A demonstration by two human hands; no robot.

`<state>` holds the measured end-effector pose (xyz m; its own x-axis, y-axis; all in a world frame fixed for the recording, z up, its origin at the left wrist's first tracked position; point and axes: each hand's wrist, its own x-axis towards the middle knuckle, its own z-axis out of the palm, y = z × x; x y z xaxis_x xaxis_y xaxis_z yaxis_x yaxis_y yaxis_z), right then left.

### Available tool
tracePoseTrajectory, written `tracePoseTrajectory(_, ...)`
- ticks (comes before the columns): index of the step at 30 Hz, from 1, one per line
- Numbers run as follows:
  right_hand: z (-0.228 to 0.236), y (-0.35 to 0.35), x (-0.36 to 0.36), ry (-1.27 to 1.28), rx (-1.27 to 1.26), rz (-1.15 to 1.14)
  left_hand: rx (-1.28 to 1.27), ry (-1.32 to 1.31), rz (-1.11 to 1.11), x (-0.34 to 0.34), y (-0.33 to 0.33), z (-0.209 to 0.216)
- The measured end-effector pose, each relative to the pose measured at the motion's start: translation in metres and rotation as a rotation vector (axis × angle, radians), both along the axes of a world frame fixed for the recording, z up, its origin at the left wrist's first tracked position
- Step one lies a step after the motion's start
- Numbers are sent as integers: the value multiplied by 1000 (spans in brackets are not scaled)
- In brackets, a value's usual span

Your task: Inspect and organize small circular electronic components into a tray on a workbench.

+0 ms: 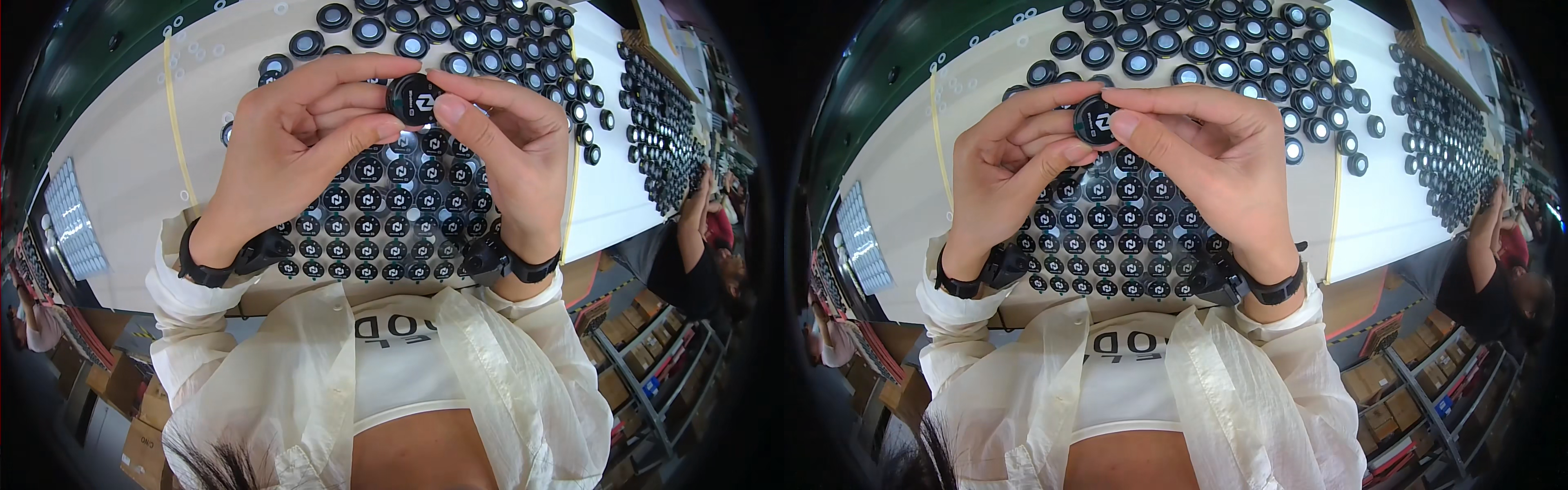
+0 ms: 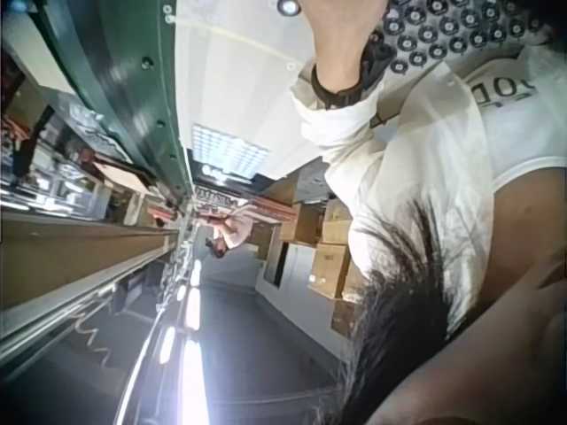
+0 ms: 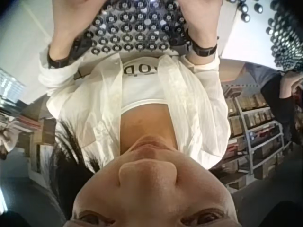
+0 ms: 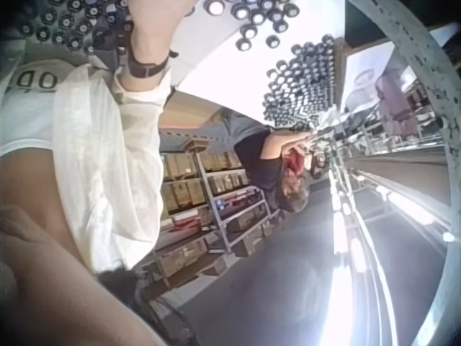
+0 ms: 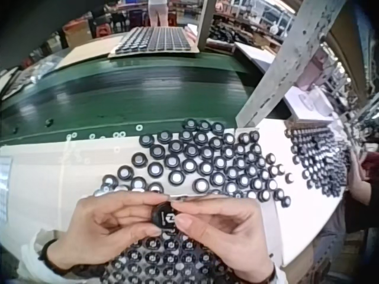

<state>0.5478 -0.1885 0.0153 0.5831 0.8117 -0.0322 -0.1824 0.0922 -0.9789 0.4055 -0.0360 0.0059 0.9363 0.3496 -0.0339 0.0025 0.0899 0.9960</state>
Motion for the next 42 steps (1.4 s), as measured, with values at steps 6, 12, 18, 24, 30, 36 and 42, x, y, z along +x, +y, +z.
tracePoseTrajectory(6,2,2,-2,-34,-23,-10,16,-5,11,0,-1,2)
tracePoseTrajectory(12,-7,4,-9,24,31,-75,104,5,46,0,-4,4)
tracePoseTrajectory(18,-9,7,-7,-271,-14,-67,159,53,57,-2,-5,1)
tracePoseTrajectory(24,-20,10,-8,-746,-72,-130,170,6,44,1,0,-7)
tracePoseTrajectory(30,-19,9,-1,-750,-99,24,128,-45,-28,16,23,-12)
tracePoseTrajectory(36,-22,12,2,-597,10,-64,25,-66,-141,14,32,6)
tracePoseTrajectory(42,-11,5,-5,-93,3,52,-240,-23,-156,14,12,12)
